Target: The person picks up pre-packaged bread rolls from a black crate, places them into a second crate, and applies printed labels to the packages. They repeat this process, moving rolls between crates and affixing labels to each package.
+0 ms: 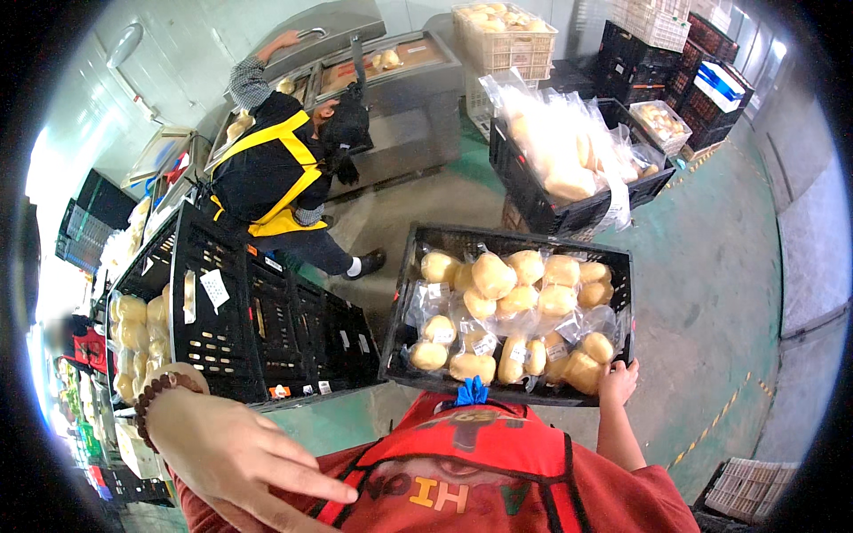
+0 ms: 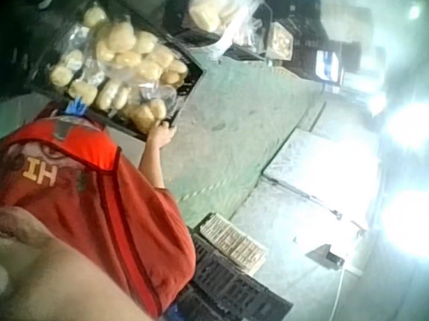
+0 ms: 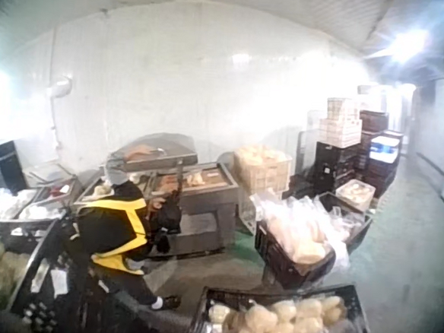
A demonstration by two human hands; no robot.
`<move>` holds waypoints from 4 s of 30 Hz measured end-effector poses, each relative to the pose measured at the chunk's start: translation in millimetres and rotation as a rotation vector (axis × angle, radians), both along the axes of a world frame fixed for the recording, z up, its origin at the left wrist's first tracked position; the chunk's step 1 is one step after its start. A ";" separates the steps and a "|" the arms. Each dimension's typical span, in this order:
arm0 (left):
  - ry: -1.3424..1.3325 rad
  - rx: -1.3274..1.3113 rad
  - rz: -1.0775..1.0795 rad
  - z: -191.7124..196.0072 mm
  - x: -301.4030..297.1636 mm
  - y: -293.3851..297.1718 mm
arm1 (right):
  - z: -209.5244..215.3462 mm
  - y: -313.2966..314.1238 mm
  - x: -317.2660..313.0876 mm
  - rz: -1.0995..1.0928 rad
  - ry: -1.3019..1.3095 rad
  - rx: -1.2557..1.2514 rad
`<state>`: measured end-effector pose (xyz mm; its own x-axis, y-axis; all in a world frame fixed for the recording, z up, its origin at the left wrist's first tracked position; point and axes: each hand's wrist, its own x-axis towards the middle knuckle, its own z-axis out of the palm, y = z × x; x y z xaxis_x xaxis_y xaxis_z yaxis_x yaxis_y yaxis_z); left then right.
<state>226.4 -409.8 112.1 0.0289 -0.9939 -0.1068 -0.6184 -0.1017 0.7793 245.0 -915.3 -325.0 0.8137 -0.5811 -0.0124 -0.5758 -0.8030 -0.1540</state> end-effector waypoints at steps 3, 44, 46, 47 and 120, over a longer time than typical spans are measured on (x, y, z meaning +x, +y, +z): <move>-0.065 -0.065 0.133 5.9 -6.2 -10.3 | 0.1 -0.5 2.1 0.012 0.022 0.010; 0.193 -0.149 0.000 5.2 -13.6 -14.3 | -2.2 0.3 -4.6 0.031 -0.104 0.008; 0.164 -0.137 -0.008 6.0 -11.1 -13.5 | -3.4 -1.4 -7.3 0.021 -0.105 0.001; 0.146 -0.130 -0.005 6.8 -12.4 -14.0 | -3.8 -1.6 -5.7 0.022 -0.101 0.009; 0.170 0.455 1.560 -105.2 53.9 225.4 | -10.2 -3.6 0.1 0.023 -0.031 -0.006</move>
<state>280.4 -184.3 6.9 0.8756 0.0978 -0.4730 0.3829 -0.7375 0.5563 245.1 -918.8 -335.2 0.8270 -0.5619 0.0166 -0.5518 -0.8171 -0.1671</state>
